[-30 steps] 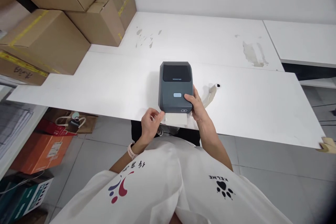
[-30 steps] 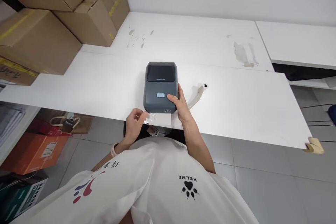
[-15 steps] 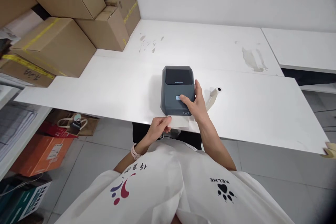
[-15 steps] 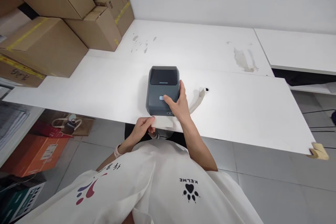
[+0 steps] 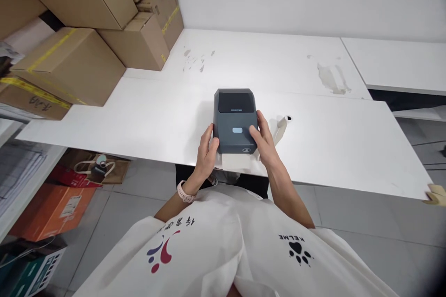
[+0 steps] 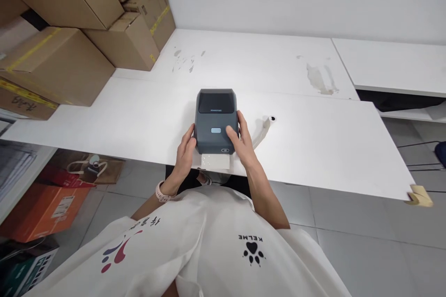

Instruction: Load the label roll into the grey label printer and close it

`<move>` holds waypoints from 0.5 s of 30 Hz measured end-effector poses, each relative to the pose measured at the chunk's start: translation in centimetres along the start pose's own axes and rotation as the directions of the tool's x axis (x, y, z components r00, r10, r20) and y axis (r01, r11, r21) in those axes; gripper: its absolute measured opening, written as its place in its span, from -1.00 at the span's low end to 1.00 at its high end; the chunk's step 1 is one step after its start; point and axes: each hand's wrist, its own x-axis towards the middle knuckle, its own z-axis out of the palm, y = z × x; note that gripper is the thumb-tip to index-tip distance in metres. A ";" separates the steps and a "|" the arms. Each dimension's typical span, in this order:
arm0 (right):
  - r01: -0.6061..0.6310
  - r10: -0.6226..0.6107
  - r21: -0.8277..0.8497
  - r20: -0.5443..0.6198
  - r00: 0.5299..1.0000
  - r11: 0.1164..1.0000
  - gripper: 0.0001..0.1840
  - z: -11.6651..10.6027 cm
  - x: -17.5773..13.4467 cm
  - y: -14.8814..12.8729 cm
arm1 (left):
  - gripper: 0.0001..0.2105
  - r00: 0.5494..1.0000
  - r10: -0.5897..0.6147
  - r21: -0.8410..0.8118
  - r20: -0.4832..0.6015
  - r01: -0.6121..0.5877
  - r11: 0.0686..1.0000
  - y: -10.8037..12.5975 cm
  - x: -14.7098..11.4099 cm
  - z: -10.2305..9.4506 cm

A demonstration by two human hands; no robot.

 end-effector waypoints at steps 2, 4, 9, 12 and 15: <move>-0.001 0.001 0.003 0.017 1.000 1.000 -0.12 -0.7 -0.7 0.2 | -0.36 1.000 0.000 -0.003 0.023 0.000 1.000 0.1 0.1 0.1; 0.035 -0.035 -0.020 0.025 0.999 0.999 -0.18 -1.0 -1.1 0.3 | -0.34 1.000 -0.001 -0.018 0.030 0.002 1.000 0.1 0.2 0.0; 0.047 -0.047 0.026 0.008 0.999 0.999 -0.19 -0.4 -1.6 1.4 | -0.30 0.999 0.001 -0.078 0.032 0.001 0.997 -0.2 0.0 0.3; 0.059 -0.057 0.037 -0.042 0.997 0.998 -0.17 0.4 -1.9 2.5 | -0.31 0.999 0.026 -0.090 0.022 -0.024 0.996 -0.7 -0.3 0.8; 0.073 -0.069 0.042 -0.071 0.995 0.996 -0.20 0.7 -2.2 3.3 | -0.32 0.999 0.053 -0.085 -0.011 -0.054 0.995 -0.9 -0.4 1.1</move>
